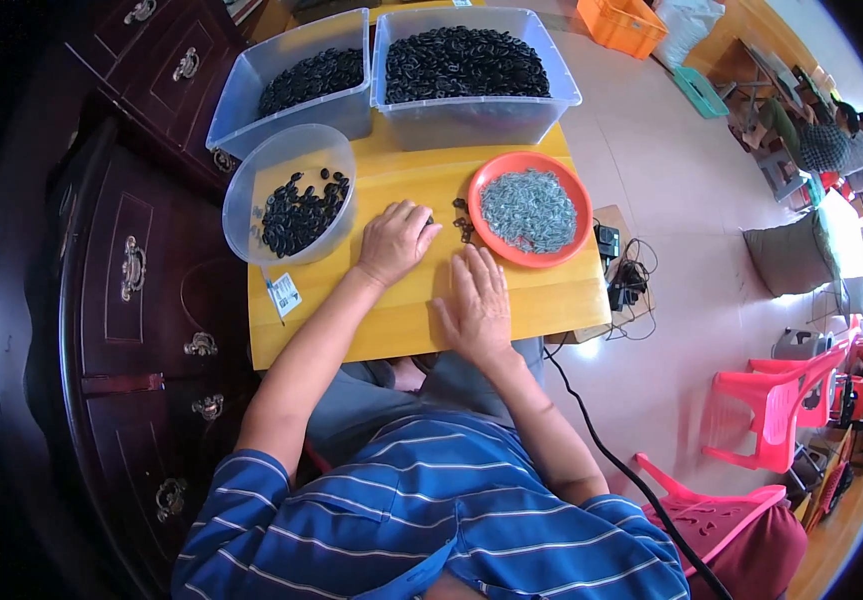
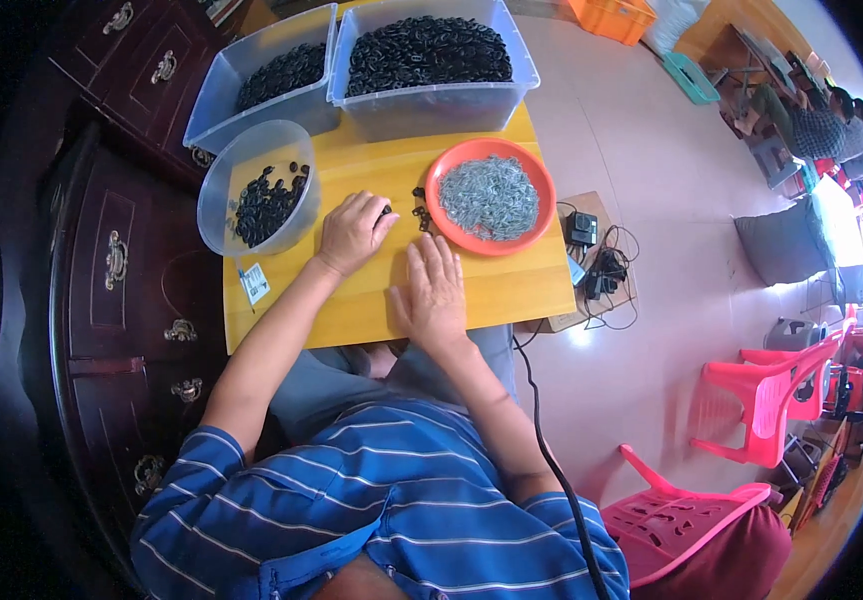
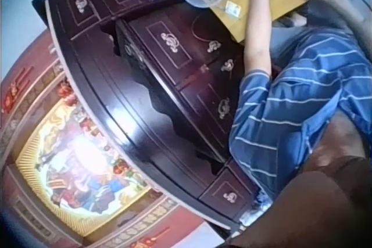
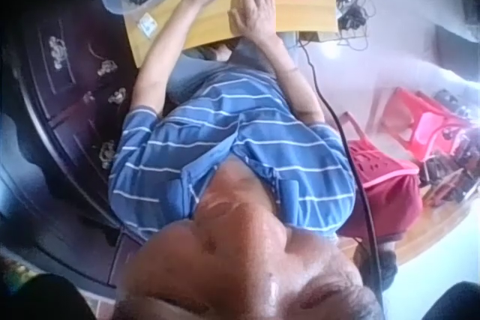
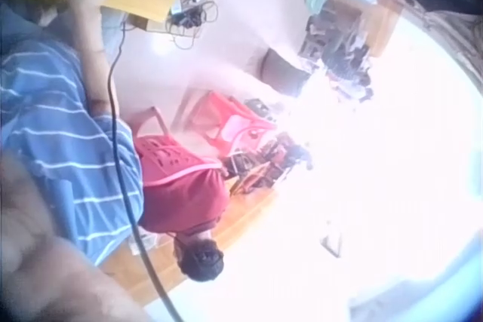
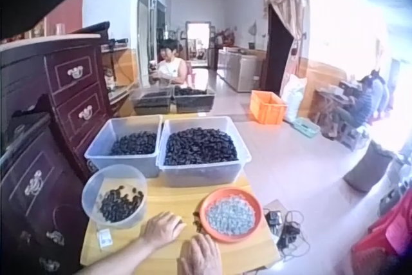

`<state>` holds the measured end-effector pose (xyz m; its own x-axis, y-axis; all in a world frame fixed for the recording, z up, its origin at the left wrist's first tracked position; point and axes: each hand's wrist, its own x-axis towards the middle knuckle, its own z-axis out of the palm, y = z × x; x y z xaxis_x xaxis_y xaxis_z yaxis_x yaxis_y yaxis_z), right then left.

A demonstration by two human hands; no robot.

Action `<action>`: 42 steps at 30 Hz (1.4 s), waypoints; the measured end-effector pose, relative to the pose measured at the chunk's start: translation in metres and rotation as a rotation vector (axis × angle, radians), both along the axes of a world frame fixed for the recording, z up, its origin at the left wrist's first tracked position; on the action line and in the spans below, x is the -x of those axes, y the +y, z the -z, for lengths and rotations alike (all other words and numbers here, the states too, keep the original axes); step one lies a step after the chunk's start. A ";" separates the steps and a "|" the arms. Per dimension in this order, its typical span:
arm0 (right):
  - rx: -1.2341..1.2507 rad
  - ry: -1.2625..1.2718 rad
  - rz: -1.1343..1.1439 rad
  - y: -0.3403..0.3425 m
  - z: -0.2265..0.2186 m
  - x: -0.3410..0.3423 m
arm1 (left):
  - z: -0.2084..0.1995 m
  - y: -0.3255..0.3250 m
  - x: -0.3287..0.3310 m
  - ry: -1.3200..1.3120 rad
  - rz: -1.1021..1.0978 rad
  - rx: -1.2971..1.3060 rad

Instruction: The person assembles small plastic components by inserting metal pins into plastic buckle pieces by hand.

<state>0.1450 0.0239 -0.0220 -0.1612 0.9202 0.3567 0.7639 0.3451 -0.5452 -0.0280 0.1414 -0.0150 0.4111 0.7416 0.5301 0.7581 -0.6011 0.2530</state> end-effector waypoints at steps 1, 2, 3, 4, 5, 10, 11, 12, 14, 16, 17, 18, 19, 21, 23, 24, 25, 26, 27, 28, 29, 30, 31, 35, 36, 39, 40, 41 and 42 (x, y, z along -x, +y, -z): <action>-0.039 0.045 0.011 0.001 -0.001 -0.003 | -0.001 0.000 0.000 -0.004 -0.002 0.002; -0.051 0.080 0.030 0.002 -0.005 -0.006 | -0.002 -0.001 0.000 -0.007 -0.009 0.018; -0.050 0.076 0.027 0.004 -0.004 -0.009 | -0.003 -0.002 0.000 -0.010 -0.015 0.034; -0.031 0.132 0.037 0.006 -0.003 -0.011 | -0.002 -0.002 0.001 -0.013 -0.019 0.034; -0.012 0.188 0.047 0.007 -0.004 -0.014 | -0.002 -0.002 0.001 -0.018 -0.010 0.030; -0.052 0.248 0.146 0.010 -0.002 -0.018 | 0.003 0.000 0.006 -0.044 0.000 0.030; -0.052 0.246 0.143 0.010 -0.003 -0.021 | 0.003 0.000 0.006 -0.053 0.000 0.033; -0.012 0.171 0.175 0.011 -0.006 -0.024 | 0.003 0.000 0.006 -0.062 0.000 0.037; 0.029 0.094 0.209 0.014 -0.010 -0.030 | 0.003 0.001 0.007 -0.078 0.002 0.031; 0.057 0.043 0.213 0.017 -0.010 -0.034 | 0.004 0.003 0.007 -0.092 0.005 0.027; 0.058 0.042 0.212 0.017 -0.010 -0.034 | 0.004 0.003 0.008 -0.111 0.009 0.026; 0.061 0.055 0.234 0.016 -0.011 -0.034 | 0.004 0.004 0.008 -0.130 0.012 0.026; 0.064 0.067 0.253 0.015 -0.012 -0.035 | 0.005 0.005 0.008 -0.130 0.010 0.027; 0.110 0.107 0.254 0.013 -0.012 -0.039 | 0.006 0.008 0.008 -0.207 0.011 0.031; 0.155 0.147 0.261 0.011 -0.011 -0.045 | 0.005 0.009 0.008 -0.216 0.005 0.034; 0.137 0.112 0.265 0.010 -0.010 -0.048 | 0.004 0.009 0.008 -0.223 -0.001 0.036; 0.119 0.079 0.268 0.009 -0.010 -0.048 | 0.005 0.010 0.009 -0.224 -0.002 0.036; 0.118 0.078 0.268 0.009 -0.011 -0.048 | 0.006 0.011 0.010 -0.239 -0.009 0.036; 0.145 0.083 0.275 0.008 -0.014 -0.048 | 0.006 0.011 0.011 -0.255 -0.017 0.036; 0.172 0.088 0.283 0.007 -0.015 -0.048 | 0.005 0.011 0.011 -0.256 -0.017 0.035; 0.171 0.088 0.283 0.007 -0.015 -0.049 | 0.004 0.011 0.011 -0.264 -0.025 0.025; 0.160 0.064 0.289 0.007 -0.014 -0.051 | 0.002 0.011 0.011 -0.272 -0.034 0.014; 0.149 0.041 0.294 0.007 -0.014 -0.052 | 0.000 0.010 0.011 -0.272 -0.034 0.013; 0.186 0.076 0.320 0.006 -0.016 -0.064 | -0.006 0.003 0.010 -0.265 0.001 -0.014; 0.170 0.078 0.329 0.005 -0.016 -0.066 | -0.007 0.002 0.011 -0.250 0.014 -0.021; 0.146 0.081 0.336 0.002 -0.016 -0.069 | -0.012 -0.004 0.009 -0.250 0.018 -0.011; 0.137 0.081 0.333 0.002 -0.016 -0.069 | -0.013 -0.007 0.007 -0.249 0.019 -0.012; 0.136 0.082 0.333 0.002 -0.016 -0.070 | -0.014 -0.011 0.004 -0.239 0.027 -0.007; 0.143 0.081 0.336 0.003 -0.015 -0.070 | -0.015 -0.015 0.001 -0.229 0.035 -0.001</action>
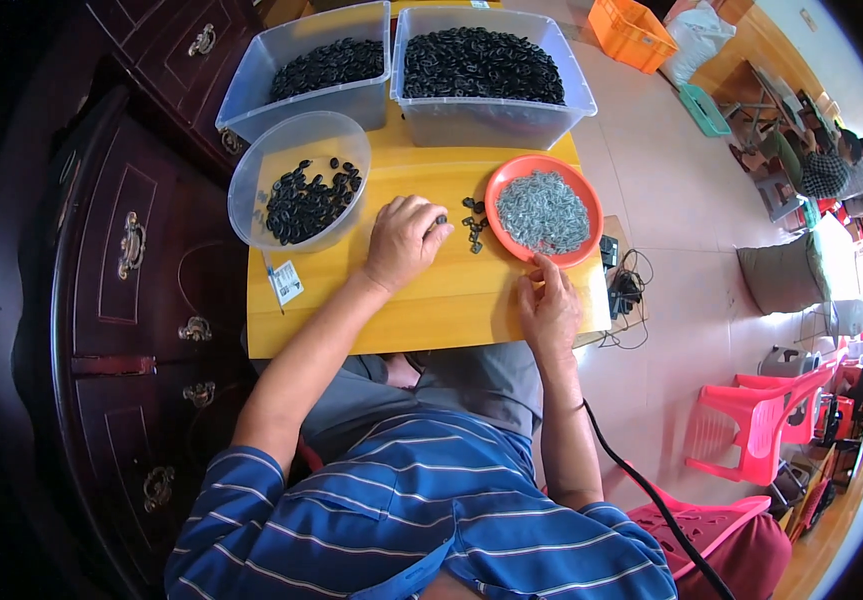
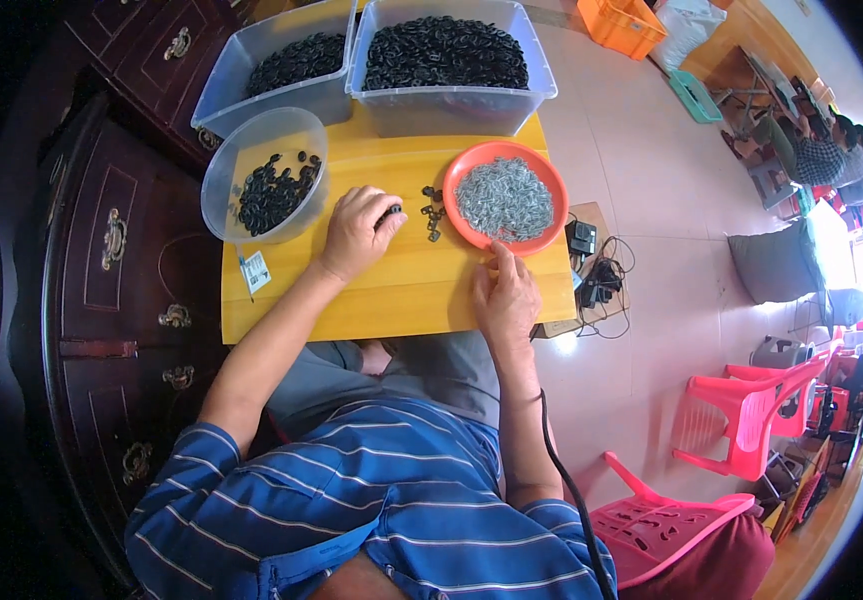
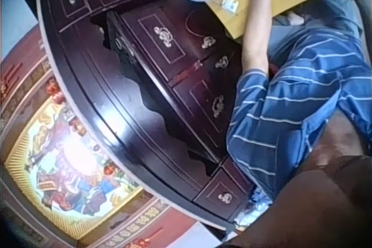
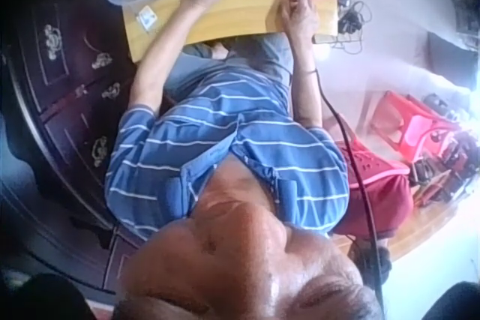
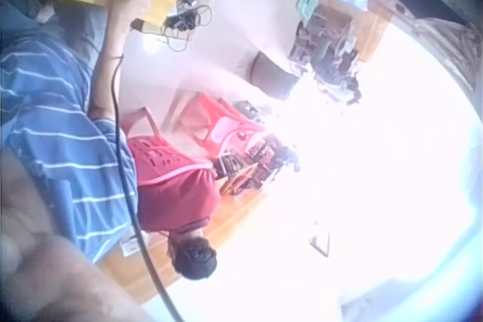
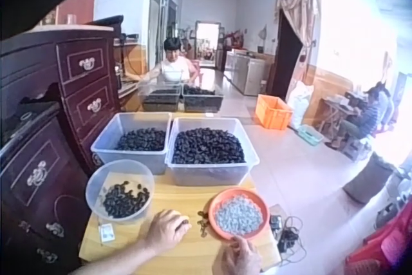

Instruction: The person assembles small plastic components by inserting metal pins into plastic buckle pieces by hand.

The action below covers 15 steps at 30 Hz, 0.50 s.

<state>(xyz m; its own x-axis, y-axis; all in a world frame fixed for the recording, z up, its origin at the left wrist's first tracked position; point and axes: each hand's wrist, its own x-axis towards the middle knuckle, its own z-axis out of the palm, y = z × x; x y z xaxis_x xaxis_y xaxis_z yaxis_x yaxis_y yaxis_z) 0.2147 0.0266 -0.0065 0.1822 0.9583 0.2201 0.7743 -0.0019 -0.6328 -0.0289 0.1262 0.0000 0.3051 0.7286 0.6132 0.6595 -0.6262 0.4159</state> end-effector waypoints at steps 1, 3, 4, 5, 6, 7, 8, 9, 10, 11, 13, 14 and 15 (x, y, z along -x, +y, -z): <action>0.008 -0.001 0.004 0.000 0.000 0.000 | 0.000 -0.004 -0.003 0.000 0.003 0.000; 0.010 -0.002 0.008 -0.001 0.000 -0.001 | 0.001 -0.014 -0.010 0.051 0.027 0.043; 0.012 -0.002 0.006 -0.001 0.000 -0.001 | -0.003 -0.020 -0.012 0.053 0.067 0.087; 0.013 -0.001 0.006 -0.002 -0.001 -0.001 | 0.000 -0.025 -0.015 0.055 0.067 0.088; -0.012 0.010 0.009 -0.003 -0.002 -0.001 | 0.005 -0.029 -0.018 0.012 0.103 0.170; -0.037 0.020 0.010 -0.003 -0.004 0.000 | 0.005 -0.033 -0.020 -0.032 0.137 0.251; -0.037 0.022 0.009 -0.005 -0.006 0.002 | 0.006 -0.036 -0.021 -0.015 0.142 0.248; -0.075 0.102 0.016 -0.008 -0.010 0.006 | 0.006 -0.038 -0.022 -0.013 0.140 0.249; -0.113 0.181 0.025 -0.010 -0.012 0.009 | 0.005 -0.040 -0.024 -0.058 0.137 0.250; -0.112 0.183 0.027 -0.011 -0.011 0.012 | 0.005 -0.042 -0.026 -0.102 0.132 0.251; -0.155 0.280 -0.009 -0.013 -0.010 0.015 | 0.002 -0.047 -0.025 -0.114 0.095 0.262; -0.155 0.282 -0.008 -0.013 -0.007 0.014 | 0.001 -0.048 -0.023 -0.127 0.057 0.272; -0.187 0.256 -0.028 -0.012 -0.003 0.013 | 0.002 -0.048 -0.020 -0.125 0.058 0.272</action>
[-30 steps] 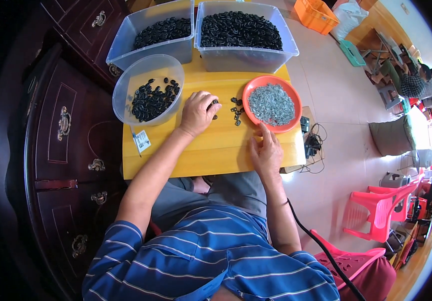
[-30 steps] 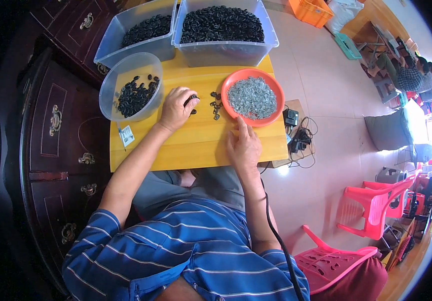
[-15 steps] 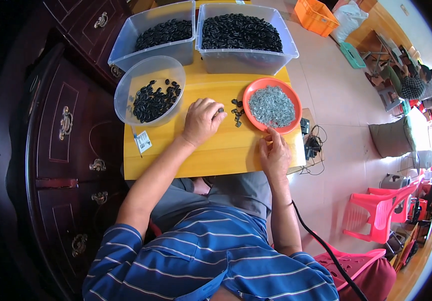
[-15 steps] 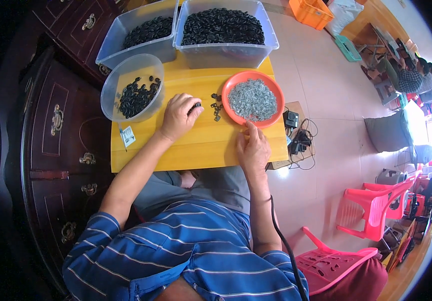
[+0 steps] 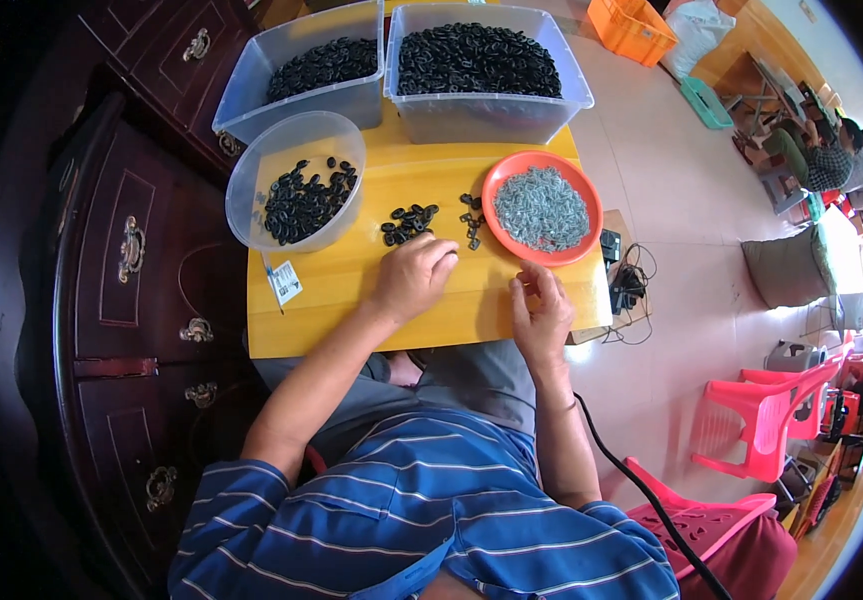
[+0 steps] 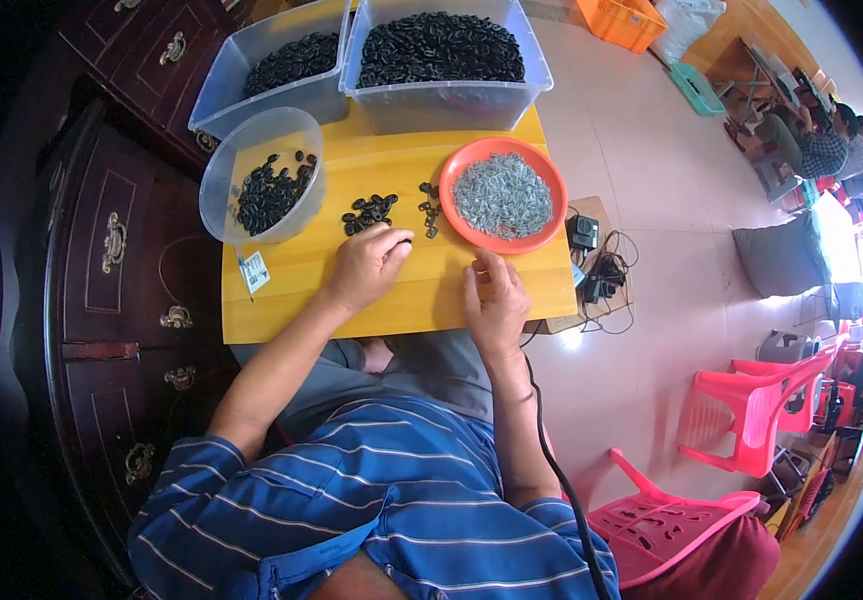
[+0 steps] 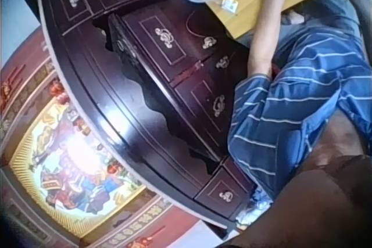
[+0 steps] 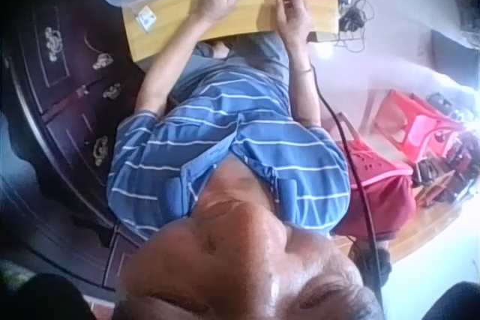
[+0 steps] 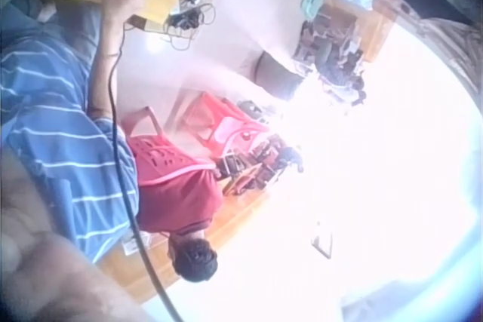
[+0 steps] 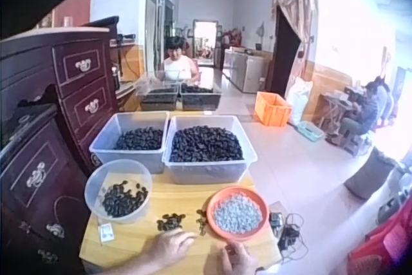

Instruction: The person assembles small plastic components by inserting metal pins into plastic buckle pieces by hand.

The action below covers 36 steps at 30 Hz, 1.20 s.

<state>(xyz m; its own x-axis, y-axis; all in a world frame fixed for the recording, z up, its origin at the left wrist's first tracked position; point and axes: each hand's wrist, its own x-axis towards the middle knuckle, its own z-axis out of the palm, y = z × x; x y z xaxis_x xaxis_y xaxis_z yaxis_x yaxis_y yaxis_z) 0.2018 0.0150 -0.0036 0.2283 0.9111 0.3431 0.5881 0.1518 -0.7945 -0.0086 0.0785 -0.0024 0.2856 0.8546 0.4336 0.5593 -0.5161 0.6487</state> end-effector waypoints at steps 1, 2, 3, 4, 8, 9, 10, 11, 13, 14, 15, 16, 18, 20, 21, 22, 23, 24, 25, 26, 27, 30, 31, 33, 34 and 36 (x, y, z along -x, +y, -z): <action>-0.034 -0.026 -0.014 0.001 0.003 0.000 | 0.001 0.001 0.005 0.077 -0.025 0.001; -0.035 -0.024 -0.014 0.002 0.004 -0.001 | 0.002 0.002 0.009 0.153 -0.050 0.001; -0.059 -0.020 -0.003 0.003 0.005 -0.002 | 0.003 0.003 0.011 0.155 -0.049 0.001; -0.082 -0.017 0.009 0.003 0.006 -0.003 | 0.002 0.004 0.011 0.165 -0.060 -0.022; -0.086 -0.045 0.048 0.012 0.003 -0.018 | 0.002 0.012 0.015 0.204 -0.082 -0.046; -0.088 -0.057 0.069 0.014 -0.001 -0.023 | 0.002 0.013 0.015 0.203 -0.078 -0.046; -0.091 -0.069 0.093 0.017 -0.004 -0.028 | -0.001 0.014 0.014 0.219 -0.099 -0.040; -0.087 -0.107 0.108 0.021 -0.004 -0.035 | -0.003 0.015 0.013 0.235 -0.120 -0.035; -0.035 -0.146 0.115 0.025 -0.010 -0.047 | -0.007 0.015 0.009 0.253 -0.102 -0.051; 0.018 -0.183 0.116 0.028 -0.013 -0.049 | -0.007 0.015 0.007 0.272 -0.090 -0.067; 0.018 -0.174 0.139 0.031 -0.017 -0.049 | -0.008 0.013 0.003 0.272 -0.088 -0.066; 0.019 -0.174 0.141 0.035 -0.016 -0.050 | -0.008 0.011 -0.003 0.261 -0.028 -0.080; 0.008 -0.364 0.155 0.041 -0.013 -0.053 | -0.007 0.007 -0.014 0.250 0.032 -0.094; 0.045 -0.409 0.148 0.047 -0.015 -0.052 | -0.003 0.006 -0.022 0.323 0.055 -0.071; 0.082 -0.455 0.141 0.049 -0.016 -0.052 | -0.002 0.006 -0.025 0.324 0.055 -0.071; 0.082 -0.454 0.139 0.052 -0.017 -0.050 | -0.002 0.007 -0.026 0.340 0.062 -0.066; 0.141 -0.475 0.138 0.053 -0.019 -0.049 | -0.001 0.006 -0.027 0.357 0.070 -0.061; 0.200 -0.495 0.137 0.055 -0.020 -0.048 | 0.000 0.006 -0.027 0.357 0.068 -0.061; 0.201 -0.495 0.139 0.057 -0.021 -0.048 | 0.001 0.006 -0.028 0.351 0.066 -0.073; 0.227 -0.517 0.142 0.059 -0.021 -0.047 | 0.001 0.005 -0.028 0.345 0.063 -0.085; 0.252 -0.539 0.144 0.061 -0.022 -0.047 | 0.001 0.003 -0.027 0.343 0.064 -0.085; 0.272 -0.580 0.131 0.065 -0.024 -0.045 | 0.003 -0.004 -0.019 0.368 0.099 -0.061; 0.273 -0.578 0.131 0.067 -0.023 -0.045 | 0.003 -0.006 -0.015 0.347 0.118 -0.088; 0.330 -0.603 0.113 0.070 -0.024 -0.044 | 0.004 -0.007 -0.013 0.327 0.138 -0.115; 0.329 -0.604 0.112 0.071 -0.025 -0.043 | 0.000 -0.008 -0.012 0.285 0.120 -0.121; 0.350 -0.598 0.107 0.072 -0.027 -0.042 | -0.003 -0.008 -0.010 0.244 0.102 -0.129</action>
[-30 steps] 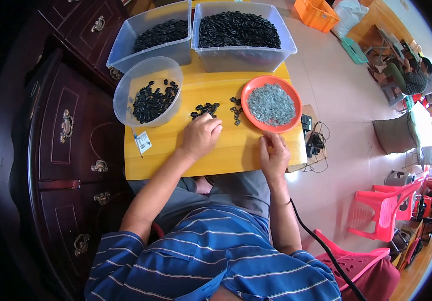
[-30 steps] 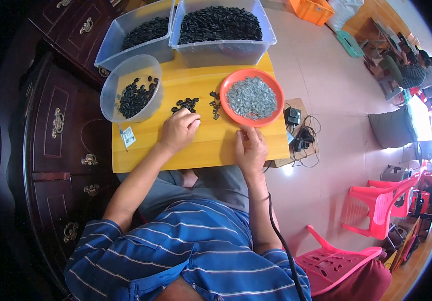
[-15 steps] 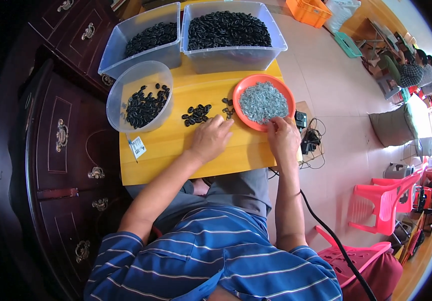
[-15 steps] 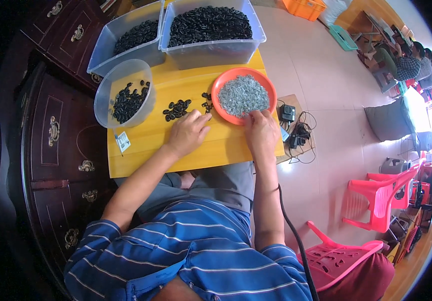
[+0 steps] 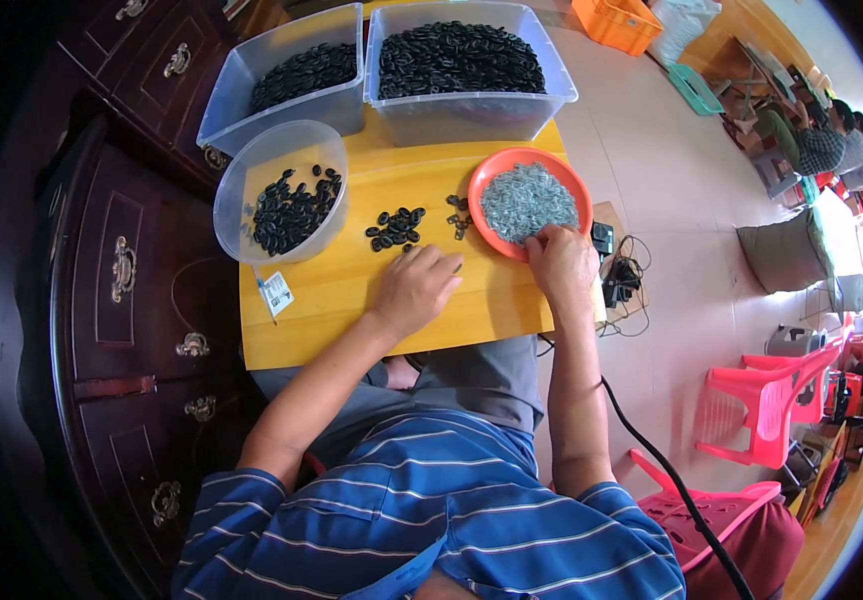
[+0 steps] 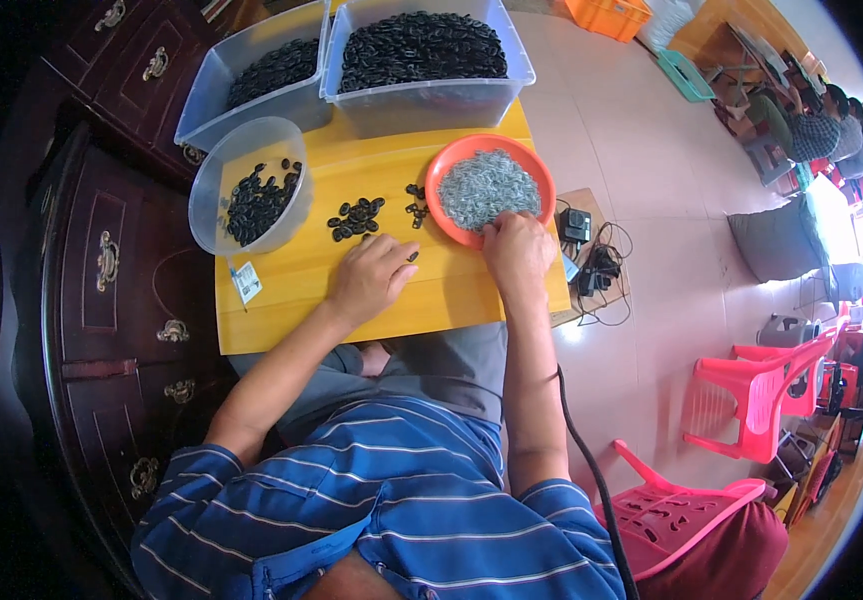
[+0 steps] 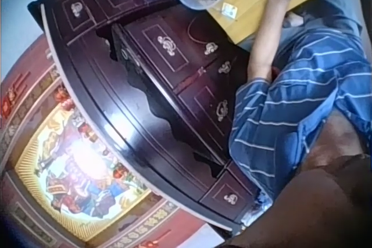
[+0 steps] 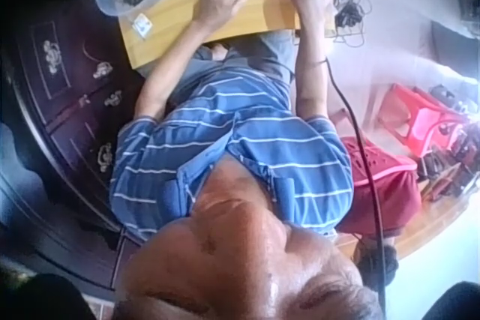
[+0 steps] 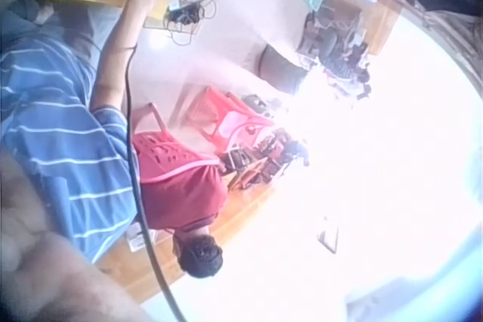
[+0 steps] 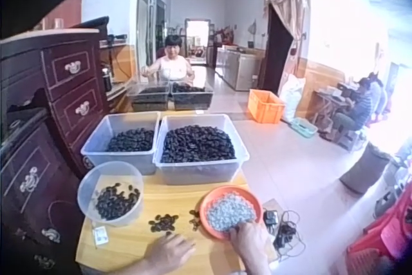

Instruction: The person assembles small plastic components by inserting metal pins into plastic buckle pieces by hand.

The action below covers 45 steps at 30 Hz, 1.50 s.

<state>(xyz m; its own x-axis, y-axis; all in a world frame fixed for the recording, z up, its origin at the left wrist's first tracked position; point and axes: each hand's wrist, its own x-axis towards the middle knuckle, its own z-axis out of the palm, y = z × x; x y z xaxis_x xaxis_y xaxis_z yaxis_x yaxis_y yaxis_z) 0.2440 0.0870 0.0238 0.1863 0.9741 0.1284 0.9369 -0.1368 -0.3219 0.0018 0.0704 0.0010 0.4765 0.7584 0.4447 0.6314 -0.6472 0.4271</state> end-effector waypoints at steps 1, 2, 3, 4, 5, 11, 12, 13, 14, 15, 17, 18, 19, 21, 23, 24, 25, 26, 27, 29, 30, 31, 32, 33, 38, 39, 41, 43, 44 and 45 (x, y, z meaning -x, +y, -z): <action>-0.001 -0.002 0.000 0.000 0.000 0.000 | 0.000 0.001 0.000 -0.011 -0.002 0.011; 0.009 -0.009 0.001 0.001 0.000 0.000 | 0.000 0.002 0.000 -0.023 -0.003 0.023; 0.019 -0.016 0.003 0.001 0.001 0.000 | 0.001 0.003 0.000 -0.024 -0.001 0.022; 0.019 -0.017 0.006 0.002 0.002 0.000 | 0.003 0.004 0.000 -0.009 0.000 0.010; 0.029 -0.009 0.006 0.003 0.003 0.000 | 0.004 0.004 0.000 0.005 0.001 -0.002; 0.061 -0.011 0.017 0.003 0.003 -0.002 | 0.011 0.009 -0.002 -0.032 -0.006 0.007; 0.062 -0.016 0.016 0.003 0.002 -0.001 | 0.013 0.009 0.000 -0.031 -0.006 0.007; 0.062 -0.016 0.017 0.004 0.003 -0.002 | 0.013 0.009 0.000 -0.052 -0.011 0.011; 0.050 -0.032 0.007 0.004 0.005 -0.003 | 0.013 0.009 0.001 -0.072 -0.015 0.015; 0.038 -0.049 -0.004 0.004 0.007 -0.004 | 0.014 0.008 0.002 -0.072 -0.014 0.015; 0.013 -0.033 0.008 0.006 0.010 -0.006 | 0.015 0.007 0.003 -0.208 -0.040 0.060; -0.012 -0.017 0.019 0.006 0.011 -0.007 | 0.015 0.006 0.003 -0.208 -0.037 0.061; -0.012 -0.017 0.022 0.006 0.013 -0.008 | 0.012 0.005 0.003 -0.248 -0.070 0.121; -0.113 0.065 0.003 0.004 0.014 -0.009 | 0.012 0.003 0.003 -0.287 -0.098 0.182; -0.133 0.083 0.004 0.004 0.014 -0.008 | 0.013 0.004 0.005 -0.320 -0.101 0.208; -0.153 0.101 0.002 0.005 0.013 -0.007 | 0.013 0.004 0.005 -0.319 -0.097 0.208; -0.153 0.101 0.006 0.004 0.012 -0.007 | 0.011 0.003 0.005 -0.309 -0.096 0.222; -0.149 0.126 -0.006 0.004 0.011 -0.007 | 0.010 0.003 0.005 -0.299 -0.095 0.235; -0.145 0.150 -0.018 0.003 0.009 -0.007 | 0.010 0.003 0.005 -0.298 -0.091 0.236; -0.131 0.157 -0.020 0.003 0.005 -0.006 | 0.009 0.002 0.005 -0.312 -0.109 0.268; -0.118 0.164 -0.026 0.004 0.005 -0.006 | 0.009 0.002 0.005 -0.312 -0.108 0.269; -0.119 0.163 -0.024 0.005 0.006 -0.007 | 0.009 0.002 0.004 -0.321 -0.104 0.267; -0.130 0.157 -0.034 0.006 0.009 -0.008 | 0.010 0.002 0.004 -0.330 -0.101 0.264; -0.142 0.151 -0.044 0.007 0.010 -0.008 | 0.009 0.002 0.003 -0.331 -0.099 0.264; -0.147 0.177 -0.036 0.011 0.012 -0.008 | 0.009 0.001 0.005 -0.332 -0.098 0.307; -0.146 0.184 -0.025 0.012 0.013 -0.008 | 0.009 0.002 0.005 -0.332 -0.097 0.306; -0.182 0.235 -0.024 0.010 0.010 -0.005 | 0.012 0.002 0.006 -0.390 -0.094 0.315; -0.218 0.285 -0.021 0.008 0.009 -0.001 | 0.013 0.002 0.007 -0.437 -0.103 0.352; -0.262 0.338 -0.024 0.007 0.010 0.000 | 0.014 0.002 0.008 -0.484 -0.112 0.388; -0.307 0.391 -0.027 0.007 0.010 0.002 | 0.015 0.002 0.008 -0.483 -0.113 0.388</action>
